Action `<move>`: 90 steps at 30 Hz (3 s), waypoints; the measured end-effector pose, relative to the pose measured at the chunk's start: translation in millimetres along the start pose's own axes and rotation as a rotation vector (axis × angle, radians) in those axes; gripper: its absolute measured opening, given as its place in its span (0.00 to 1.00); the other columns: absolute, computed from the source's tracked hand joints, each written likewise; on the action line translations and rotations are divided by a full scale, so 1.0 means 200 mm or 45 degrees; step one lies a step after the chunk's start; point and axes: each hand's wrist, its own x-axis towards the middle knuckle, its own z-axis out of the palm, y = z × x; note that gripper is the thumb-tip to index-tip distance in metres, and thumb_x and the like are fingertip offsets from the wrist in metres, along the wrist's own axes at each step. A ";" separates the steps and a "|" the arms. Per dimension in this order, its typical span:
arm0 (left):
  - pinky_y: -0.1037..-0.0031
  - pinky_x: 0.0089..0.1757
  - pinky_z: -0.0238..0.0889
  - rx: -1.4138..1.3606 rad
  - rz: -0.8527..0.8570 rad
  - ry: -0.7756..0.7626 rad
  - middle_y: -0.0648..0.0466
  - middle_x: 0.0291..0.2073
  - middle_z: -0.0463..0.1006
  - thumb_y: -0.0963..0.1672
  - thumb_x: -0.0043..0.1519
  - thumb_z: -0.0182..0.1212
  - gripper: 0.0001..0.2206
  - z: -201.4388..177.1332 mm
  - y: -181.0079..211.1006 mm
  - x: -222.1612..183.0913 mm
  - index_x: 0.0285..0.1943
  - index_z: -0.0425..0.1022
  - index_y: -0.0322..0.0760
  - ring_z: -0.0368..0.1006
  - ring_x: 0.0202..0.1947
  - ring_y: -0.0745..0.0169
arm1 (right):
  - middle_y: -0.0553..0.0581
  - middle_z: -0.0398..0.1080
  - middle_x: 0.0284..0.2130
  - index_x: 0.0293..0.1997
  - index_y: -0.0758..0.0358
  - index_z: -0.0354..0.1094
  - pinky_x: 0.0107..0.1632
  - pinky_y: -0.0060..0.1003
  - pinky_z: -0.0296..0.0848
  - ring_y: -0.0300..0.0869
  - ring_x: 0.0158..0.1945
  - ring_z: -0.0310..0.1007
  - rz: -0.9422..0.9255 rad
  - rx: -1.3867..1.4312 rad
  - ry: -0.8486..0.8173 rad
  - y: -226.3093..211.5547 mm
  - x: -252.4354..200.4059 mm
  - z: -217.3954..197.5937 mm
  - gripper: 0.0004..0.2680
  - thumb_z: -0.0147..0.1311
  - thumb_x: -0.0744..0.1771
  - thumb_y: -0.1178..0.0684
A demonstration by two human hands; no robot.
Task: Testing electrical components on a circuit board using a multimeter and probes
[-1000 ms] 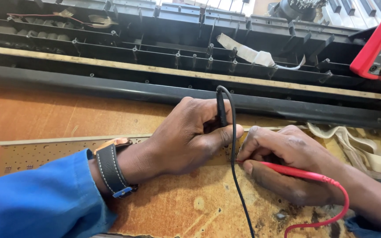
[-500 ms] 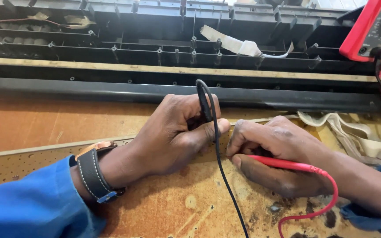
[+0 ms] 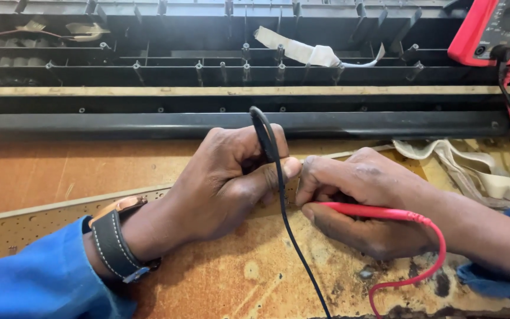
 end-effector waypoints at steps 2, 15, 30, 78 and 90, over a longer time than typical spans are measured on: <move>0.78 0.25 0.53 0.008 0.043 0.002 0.63 0.21 0.65 0.45 0.67 0.56 0.13 0.00 -0.01 0.00 0.28 0.65 0.42 0.57 0.21 0.74 | 0.43 0.64 0.12 0.34 0.50 0.66 0.22 0.34 0.61 0.39 0.15 0.55 0.010 0.014 -0.015 0.00 0.00 0.00 0.02 0.53 0.66 0.51; 0.77 0.24 0.50 0.006 0.025 0.011 0.64 0.21 0.62 0.45 0.67 0.57 0.14 0.01 -0.02 -0.01 0.28 0.64 0.43 0.54 0.22 0.74 | 0.42 0.65 0.13 0.34 0.51 0.66 0.23 0.33 0.63 0.39 0.15 0.57 -0.010 0.008 -0.011 0.00 0.00 0.00 0.04 0.53 0.67 0.50; 0.75 0.25 0.56 0.102 0.106 -0.035 0.62 0.20 0.69 0.42 0.66 0.57 0.14 -0.02 0.00 0.01 0.25 0.65 0.43 0.61 0.22 0.71 | 0.44 0.67 0.16 0.35 0.52 0.69 0.23 0.32 0.62 0.37 0.16 0.58 -0.018 -0.017 -0.007 -0.02 0.00 0.00 0.05 0.53 0.67 0.48; 0.75 0.39 0.66 -0.049 0.196 -0.229 0.59 0.32 0.81 0.45 0.65 0.58 0.07 -0.20 -0.04 -0.12 0.39 0.79 0.39 0.72 0.34 0.71 | 0.51 0.76 0.24 0.37 0.62 0.79 0.30 0.27 0.69 0.34 0.25 0.71 0.856 0.283 1.114 -0.34 -0.11 0.49 0.05 0.61 0.63 0.55; 0.76 0.36 0.63 -0.015 0.198 -0.224 0.60 0.30 0.79 0.45 0.65 0.58 0.07 -0.19 -0.03 -0.13 0.39 0.80 0.39 0.69 0.31 0.72 | 0.49 0.76 0.28 0.37 0.59 0.76 0.30 0.26 0.72 0.32 0.26 0.73 0.700 0.060 1.049 -0.35 -0.12 0.49 0.05 0.58 0.64 0.52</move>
